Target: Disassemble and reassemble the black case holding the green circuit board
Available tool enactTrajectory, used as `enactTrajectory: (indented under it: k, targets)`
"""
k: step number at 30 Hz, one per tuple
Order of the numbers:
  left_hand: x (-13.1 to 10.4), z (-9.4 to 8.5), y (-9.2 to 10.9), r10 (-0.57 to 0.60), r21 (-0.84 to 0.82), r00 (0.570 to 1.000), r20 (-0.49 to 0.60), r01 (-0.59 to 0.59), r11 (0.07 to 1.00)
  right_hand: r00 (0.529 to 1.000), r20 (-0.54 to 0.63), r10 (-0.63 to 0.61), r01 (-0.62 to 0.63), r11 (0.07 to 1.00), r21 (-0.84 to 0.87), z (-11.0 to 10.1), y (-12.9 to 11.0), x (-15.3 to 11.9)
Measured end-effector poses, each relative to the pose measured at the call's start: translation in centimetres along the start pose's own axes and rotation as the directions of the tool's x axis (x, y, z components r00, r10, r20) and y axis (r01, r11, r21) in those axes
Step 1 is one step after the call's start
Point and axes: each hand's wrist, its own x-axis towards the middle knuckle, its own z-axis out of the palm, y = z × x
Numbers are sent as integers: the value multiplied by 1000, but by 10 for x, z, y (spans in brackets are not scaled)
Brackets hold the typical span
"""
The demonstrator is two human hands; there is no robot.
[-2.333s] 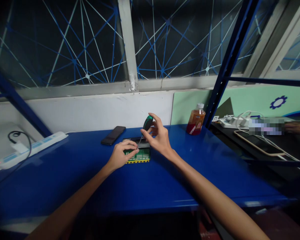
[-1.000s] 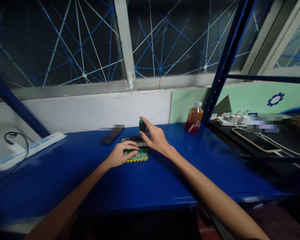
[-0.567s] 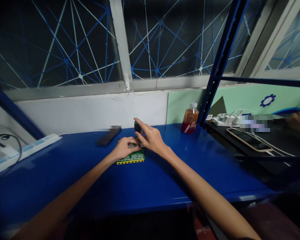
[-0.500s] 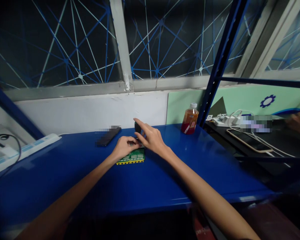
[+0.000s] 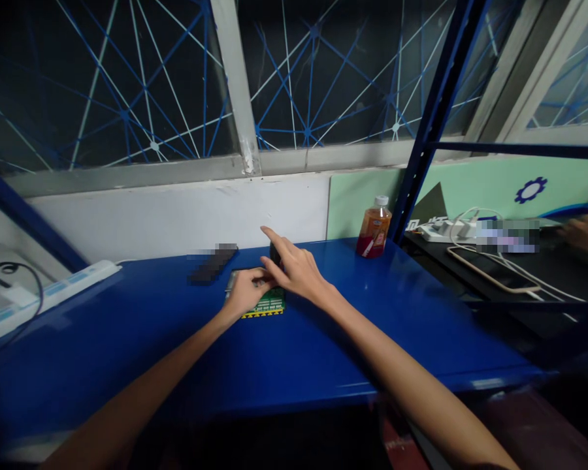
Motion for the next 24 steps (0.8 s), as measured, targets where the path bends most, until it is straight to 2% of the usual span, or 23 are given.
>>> enactTrajectory:
  k: [13,24]
  targets:
    - [-4,-3,-1,-31,60,999,24,29,998,999,39,-6,5,1000,30,1,1,-1]
    - [-3,-1,-11,70,149,997,-9,-68,986,998,-65,1,-1,1000,-9,5,7,-1]
